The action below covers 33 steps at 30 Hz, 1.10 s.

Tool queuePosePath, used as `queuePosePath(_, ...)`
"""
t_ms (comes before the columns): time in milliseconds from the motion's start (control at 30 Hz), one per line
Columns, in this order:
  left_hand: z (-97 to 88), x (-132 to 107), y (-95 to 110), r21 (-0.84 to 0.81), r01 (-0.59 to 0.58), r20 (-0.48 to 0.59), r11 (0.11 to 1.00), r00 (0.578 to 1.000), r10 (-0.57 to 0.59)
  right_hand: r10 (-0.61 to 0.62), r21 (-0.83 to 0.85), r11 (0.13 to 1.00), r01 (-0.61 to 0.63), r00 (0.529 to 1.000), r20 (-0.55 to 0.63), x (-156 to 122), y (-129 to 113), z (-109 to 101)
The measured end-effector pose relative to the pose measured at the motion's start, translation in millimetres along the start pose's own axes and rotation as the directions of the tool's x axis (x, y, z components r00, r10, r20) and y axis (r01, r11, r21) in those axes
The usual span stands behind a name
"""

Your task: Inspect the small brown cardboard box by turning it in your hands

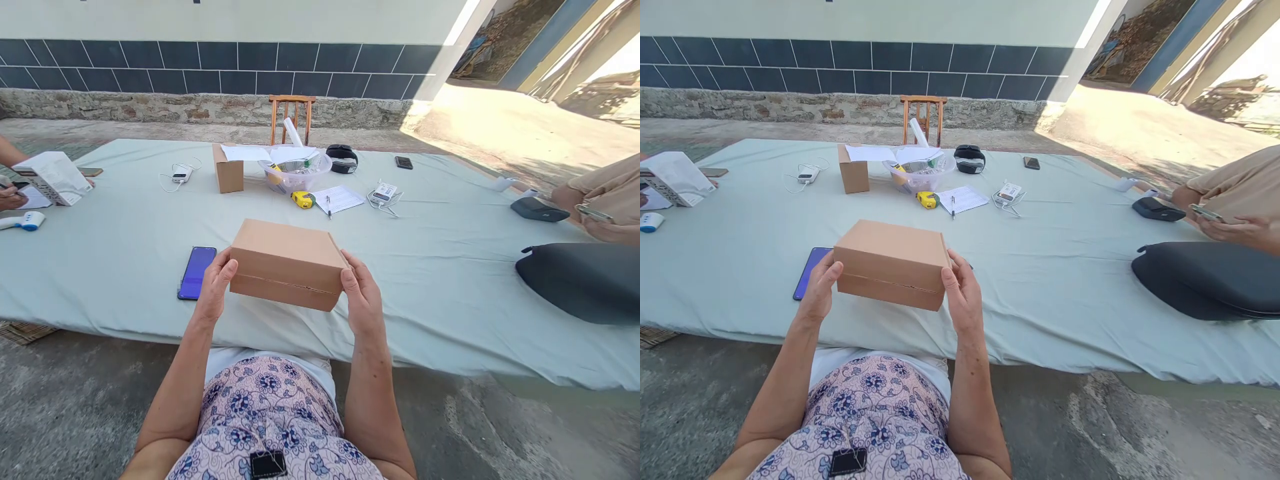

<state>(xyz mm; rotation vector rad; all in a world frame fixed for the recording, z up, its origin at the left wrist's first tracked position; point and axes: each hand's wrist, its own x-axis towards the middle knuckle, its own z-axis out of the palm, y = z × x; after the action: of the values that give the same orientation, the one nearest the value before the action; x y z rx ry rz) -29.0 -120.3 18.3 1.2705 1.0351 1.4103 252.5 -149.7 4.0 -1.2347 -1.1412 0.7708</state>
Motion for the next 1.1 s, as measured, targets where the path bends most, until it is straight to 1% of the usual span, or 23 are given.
queuePosePath(33, 0.3, 0, 0, 0.040, 0.003, 0.013, 0.999, 1.000, -0.004, 0.012, 0.000, 1.000, -0.012, 1.000, -0.007, 0, -1, 1)
queuePosePath(100, 1.3, 0, -2, 0.111, 0.029, -0.005, 0.993, 1.000, -0.029, 0.023, -0.006, 1.000, -0.023, 0.999, -0.028, -1, -2, 2)
queuePosePath(200, 3.0, 1, -4, 0.145, 0.059, -0.048, 0.988, 0.997, -0.052, 0.019, -0.012, 1.000, -0.019, 0.999, -0.035, -2, -5, 4)
queuePosePath(400, 4.5, 3, -6, 0.132, 0.098, -0.167, 0.986, 0.983, -0.076, -0.033, 0.031, 0.999, 0.031, 0.996, 0.078, -3, -6, 4)
queuePosePath(500, 5.0, 4, -7, 0.090, 0.116, -0.208, 0.989, 0.973, -0.096, -0.084, -0.017, 0.996, 0.087, 0.987, 0.138, -3, -6, 1)
queuePosePath(567, 5.1, 5, -8, 0.064, 0.135, -0.223, 0.989, 0.968, -0.118, -0.134, -0.077, 0.986, 0.151, 0.972, 0.196, -4, -7, -1)
queuePosePath(667, 4.5, 6, -9, 0.023, 0.151, -0.221, 0.988, 0.965, -0.142, -0.209, -0.134, 0.957, 0.258, 0.931, 0.301, -5, -10, -6)
queuePosePath(767, 3.8, 8, -10, -0.001, 0.152, -0.214, 0.988, 0.965, -0.148, -0.240, -0.162, 0.933, 0.321, 0.892, 0.384, -5, -12, -10)
queuePosePath(833, 3.8, 9, -11, -0.001, 0.152, -0.208, 0.988, 0.967, -0.148, -0.246, -0.183, 0.924, 0.337, 0.887, 0.391, -5, -12, -12)
queuePosePath(967, 4.9, 9, -13, 0.002, 0.169, -0.186, 0.986, 0.969, -0.165, -0.261, -0.205, 0.914, 0.349, 0.895, 0.362, -4, -11, -14)
queuePosePath(1100, 6.4, 8, -15, 0.022, 0.186, -0.182, 0.982, 0.967, -0.179, -0.238, -0.205, 0.926, 0.318, 0.910, 0.339, -5, -14, -11)
